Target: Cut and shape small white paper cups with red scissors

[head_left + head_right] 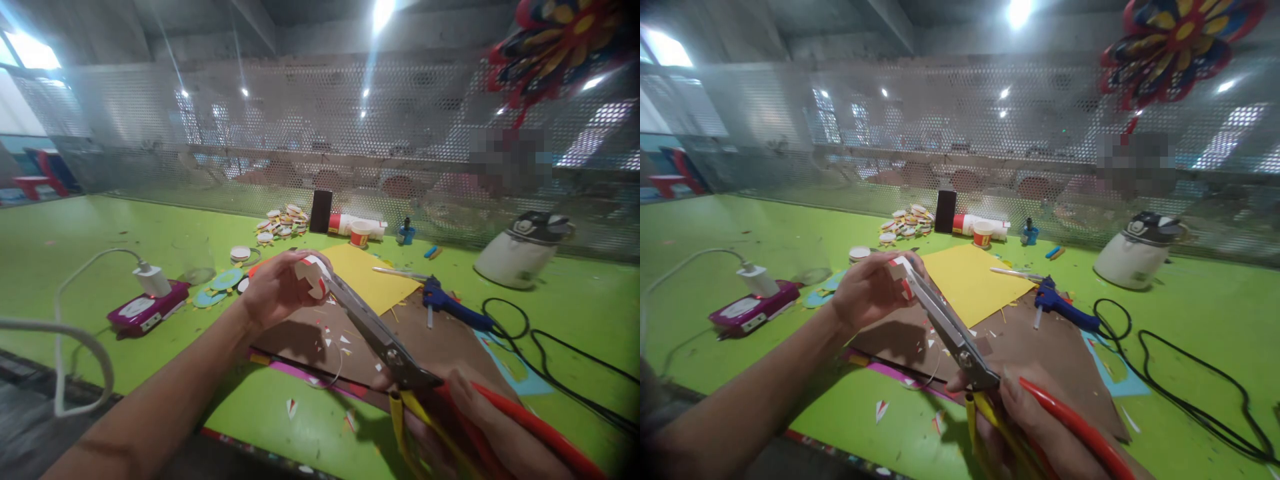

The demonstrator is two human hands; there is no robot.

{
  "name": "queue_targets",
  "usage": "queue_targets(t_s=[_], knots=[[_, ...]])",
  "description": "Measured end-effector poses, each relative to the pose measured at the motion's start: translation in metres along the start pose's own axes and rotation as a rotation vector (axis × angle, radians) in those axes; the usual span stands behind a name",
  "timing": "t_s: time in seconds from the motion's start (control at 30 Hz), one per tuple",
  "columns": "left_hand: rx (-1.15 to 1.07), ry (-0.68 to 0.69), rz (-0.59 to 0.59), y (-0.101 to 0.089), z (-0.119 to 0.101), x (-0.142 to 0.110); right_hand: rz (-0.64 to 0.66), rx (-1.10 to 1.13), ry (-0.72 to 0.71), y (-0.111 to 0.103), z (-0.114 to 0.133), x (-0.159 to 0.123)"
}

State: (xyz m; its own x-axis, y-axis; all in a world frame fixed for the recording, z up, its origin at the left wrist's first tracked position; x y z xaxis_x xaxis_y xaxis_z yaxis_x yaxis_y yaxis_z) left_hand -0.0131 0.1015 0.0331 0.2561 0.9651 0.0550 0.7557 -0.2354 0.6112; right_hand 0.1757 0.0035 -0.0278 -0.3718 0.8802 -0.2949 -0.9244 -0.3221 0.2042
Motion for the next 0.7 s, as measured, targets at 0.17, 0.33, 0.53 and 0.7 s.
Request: queue_targets(t_s=[0.17,0.33,0.53,0.7], knots=[[0.019,-0.008,0.023,0.0,0.001,0.0,0.124,0.234,0.131,0.009,-0.013,0.001],[0.053,0.002,0.031,0.001,0.001,0.001,0.214,0.206,0.056,0.017,-0.009,0.004],[0.045,-0.05,0.034,0.003,0.005,-0.001,0.245,0.196,0.037,0.02,-0.008,0.001],[0.058,-0.071,0.102,0.011,0.009,-0.003,0.231,0.15,0.021,0.022,-0.01,0.003]])
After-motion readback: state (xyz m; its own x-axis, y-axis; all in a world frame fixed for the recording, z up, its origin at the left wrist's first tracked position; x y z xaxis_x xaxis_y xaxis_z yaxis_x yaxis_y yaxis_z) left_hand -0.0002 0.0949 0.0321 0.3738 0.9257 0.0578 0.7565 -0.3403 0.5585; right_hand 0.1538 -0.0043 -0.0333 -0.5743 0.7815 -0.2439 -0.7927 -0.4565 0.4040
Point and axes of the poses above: each hand's wrist, its own x-axis towards the middle knuckle, its own y-axis out of the palm, z = x × y, the point moved 9 cm from there along x, towards the middle knuckle, and after that the axes turned 12 degrees about -z, right-handed, at the moved point
